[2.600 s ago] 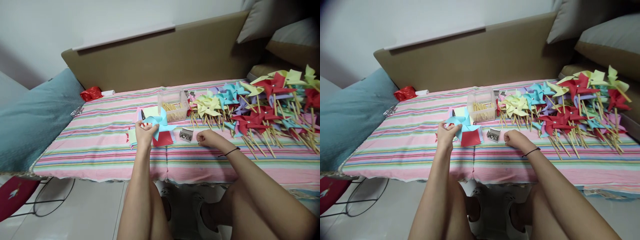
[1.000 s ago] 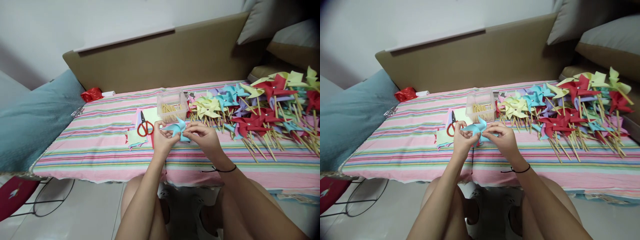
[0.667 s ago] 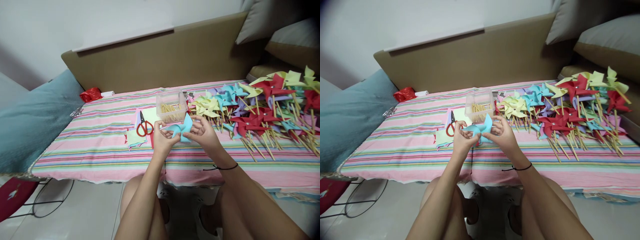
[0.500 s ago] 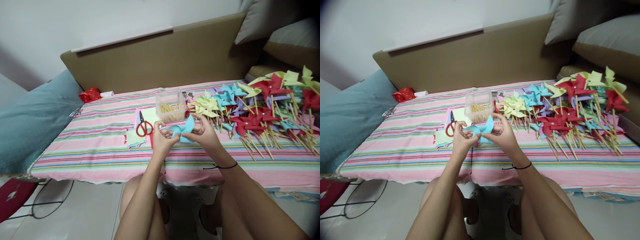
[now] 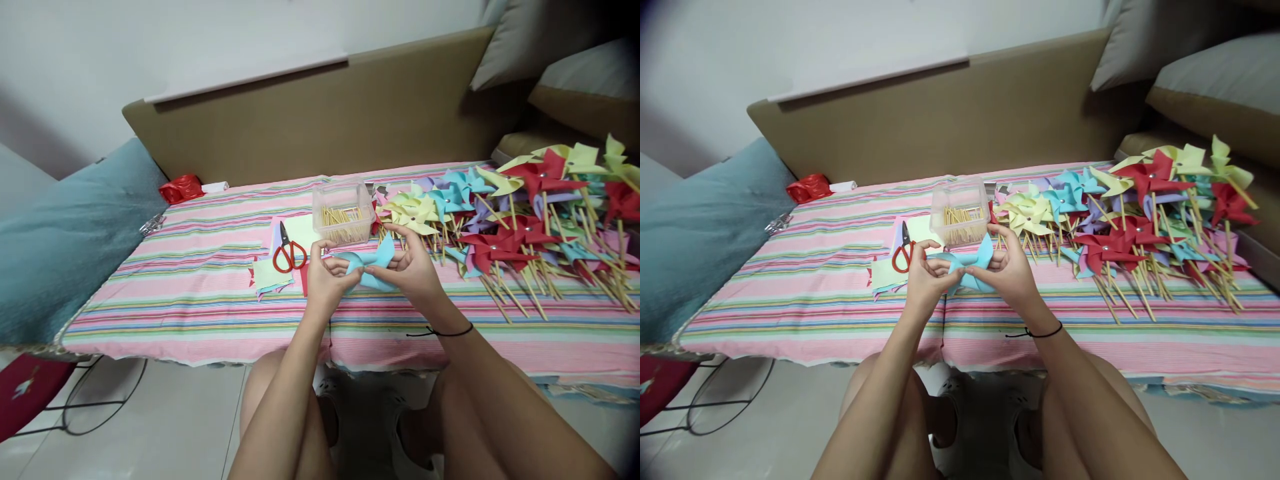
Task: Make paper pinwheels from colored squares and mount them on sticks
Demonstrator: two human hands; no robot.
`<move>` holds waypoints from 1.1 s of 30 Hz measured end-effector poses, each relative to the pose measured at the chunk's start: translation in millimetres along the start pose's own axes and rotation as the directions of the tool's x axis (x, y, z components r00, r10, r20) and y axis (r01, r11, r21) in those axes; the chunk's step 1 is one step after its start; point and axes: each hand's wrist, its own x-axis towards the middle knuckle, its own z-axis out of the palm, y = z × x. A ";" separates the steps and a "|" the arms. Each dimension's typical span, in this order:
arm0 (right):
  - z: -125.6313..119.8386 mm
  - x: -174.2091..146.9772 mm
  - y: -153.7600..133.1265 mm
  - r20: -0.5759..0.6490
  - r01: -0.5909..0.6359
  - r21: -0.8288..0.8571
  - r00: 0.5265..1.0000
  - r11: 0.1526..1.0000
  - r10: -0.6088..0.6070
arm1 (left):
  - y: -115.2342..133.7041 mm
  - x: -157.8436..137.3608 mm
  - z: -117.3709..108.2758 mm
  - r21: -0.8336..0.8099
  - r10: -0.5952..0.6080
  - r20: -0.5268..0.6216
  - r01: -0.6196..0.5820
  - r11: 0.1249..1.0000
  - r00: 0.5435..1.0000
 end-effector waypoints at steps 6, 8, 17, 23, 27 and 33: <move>0.9 0.5 -1.0 -0.027 0.005 -0.025 1.000 1.000 -0.006 | 2.0 0.6 -0.1 -0.010 -0.006 -0.048 0.005 1.000 0.999; 0.2 0.9 1.0 -0.018 0.000 -0.030 1.000 1.000 -0.001 | 2.5 0.8 0.2 -0.017 -0.014 -0.051 0.013 1.000 0.999; -0.7 4.5 12.1 -0.014 -0.063 0.002 0.998 0.998 0.063 | 1.0 2.5 -0.1 -0.062 -0.080 -0.035 0.078 0.995 0.996; 2.0 3.6 7.5 0.002 -0.135 0.052 0.991 0.990 0.135 | 0.1 2.7 -2.2 -0.055 -0.089 0.005 0.089 0.994 0.996; -0.6 7.3 1.6 0.032 -0.124 0.044 0.992 0.991 0.123 | 3.8 5.3 -11.3 -0.160 -0.115 -0.132 0.094 0.983 0.985; -3.2 54.9 -8.8 -0.036 -0.088 -0.132 0.996 0.987 0.084 | 23.0 8.5 -44.0 -0.369 -0.151 -0.367 0.005 0.929 0.918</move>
